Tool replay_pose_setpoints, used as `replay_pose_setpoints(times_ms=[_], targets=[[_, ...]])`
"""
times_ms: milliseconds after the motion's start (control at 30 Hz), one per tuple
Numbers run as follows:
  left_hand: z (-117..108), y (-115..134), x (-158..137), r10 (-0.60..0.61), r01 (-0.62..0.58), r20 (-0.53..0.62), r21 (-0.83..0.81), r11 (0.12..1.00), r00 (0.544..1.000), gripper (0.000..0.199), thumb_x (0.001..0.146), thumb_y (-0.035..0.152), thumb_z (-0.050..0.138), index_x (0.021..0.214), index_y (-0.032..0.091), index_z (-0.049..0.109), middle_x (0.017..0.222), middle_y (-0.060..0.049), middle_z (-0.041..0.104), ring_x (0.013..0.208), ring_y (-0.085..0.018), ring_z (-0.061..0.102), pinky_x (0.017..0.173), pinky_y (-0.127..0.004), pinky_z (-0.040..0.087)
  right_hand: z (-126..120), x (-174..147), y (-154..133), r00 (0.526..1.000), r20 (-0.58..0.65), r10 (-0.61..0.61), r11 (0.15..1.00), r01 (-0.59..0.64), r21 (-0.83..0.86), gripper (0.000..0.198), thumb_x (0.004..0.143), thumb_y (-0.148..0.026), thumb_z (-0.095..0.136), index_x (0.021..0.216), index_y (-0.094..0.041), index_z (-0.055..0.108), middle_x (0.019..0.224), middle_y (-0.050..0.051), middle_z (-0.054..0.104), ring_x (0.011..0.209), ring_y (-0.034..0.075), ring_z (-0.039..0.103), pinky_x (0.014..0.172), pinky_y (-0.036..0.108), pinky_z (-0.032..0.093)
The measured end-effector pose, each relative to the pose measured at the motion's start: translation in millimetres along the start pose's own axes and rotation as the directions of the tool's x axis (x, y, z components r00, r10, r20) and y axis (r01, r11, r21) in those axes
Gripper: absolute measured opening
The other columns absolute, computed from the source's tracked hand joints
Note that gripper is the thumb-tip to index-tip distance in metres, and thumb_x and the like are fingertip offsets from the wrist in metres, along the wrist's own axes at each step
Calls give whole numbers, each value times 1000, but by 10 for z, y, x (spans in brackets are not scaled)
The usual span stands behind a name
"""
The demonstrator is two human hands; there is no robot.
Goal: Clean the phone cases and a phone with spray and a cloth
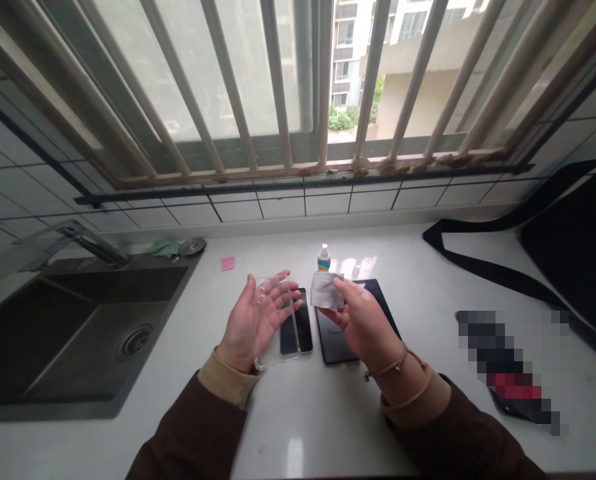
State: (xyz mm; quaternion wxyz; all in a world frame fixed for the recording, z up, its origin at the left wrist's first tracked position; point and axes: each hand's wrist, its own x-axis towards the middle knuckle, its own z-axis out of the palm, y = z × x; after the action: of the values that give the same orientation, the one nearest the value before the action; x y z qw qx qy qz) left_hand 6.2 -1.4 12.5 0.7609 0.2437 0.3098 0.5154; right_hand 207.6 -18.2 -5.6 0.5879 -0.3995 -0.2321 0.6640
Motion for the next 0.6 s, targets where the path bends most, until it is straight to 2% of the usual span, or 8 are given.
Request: replay_pose_setpoints(times_ms=[133, 267, 433, 500, 600], targets=[[35, -2, -42, 27, -27, 42, -2, 1000, 999, 66, 111, 59, 34, 136, 9, 70, 114, -20, 77, 108, -30, 75, 100, -47, 60, -10, 15, 59, 999, 32, 4, 998, -2, -60, 37, 87, -44, 81, 115, -21, 76, 117, 10, 79, 98, 22, 76, 81, 34, 64], [104, -31, -103, 63, -62, 53, -18, 998, 997, 67, 110, 61, 35, 136, 11, 71, 115, -19, 77, 115, -30, 71, 98, -42, 58, 33, -47, 141, 985, 124, 123, 988, -109, -111, 33, 92, -42, 76, 116, -19, 76, 119, 12, 79, 97, 22, 77, 81, 34, 64], [206, -99, -165, 87, -86, 47, -11, 996, 995, 71, 112, 60, 26, 134, 10, 72, 113, -19, 77, 112, -29, 71, 98, -40, 58, 126, -172, 230, 923, 267, 276, 960, -280, -27, 29, 96, -36, 74, 119, -18, 75, 110, 9, 80, 88, 18, 74, 77, 29, 63], [230, -121, -179, 75, -75, 49, -3, 997, 996, 71, 112, 59, 25, 134, 10, 71, 113, -19, 77, 108, -28, 73, 96, -39, 59, 151, -212, 248, 900, 324, 292, 949, -314, 18, 30, 98, -36, 75, 122, -19, 74, 112, 8, 79, 89, 17, 74, 79, 29, 63], [233, -143, -186, 63, -62, 60, -12, 998, 996, 71, 111, 62, 27, 135, 11, 69, 113, -17, 76, 102, -26, 74, 91, -37, 60, 173, -250, 255, 898, 354, 263, 942, -318, 104, 30, 99, -35, 76, 125, -21, 72, 120, 7, 77, 98, 17, 73, 85, 29, 62]])
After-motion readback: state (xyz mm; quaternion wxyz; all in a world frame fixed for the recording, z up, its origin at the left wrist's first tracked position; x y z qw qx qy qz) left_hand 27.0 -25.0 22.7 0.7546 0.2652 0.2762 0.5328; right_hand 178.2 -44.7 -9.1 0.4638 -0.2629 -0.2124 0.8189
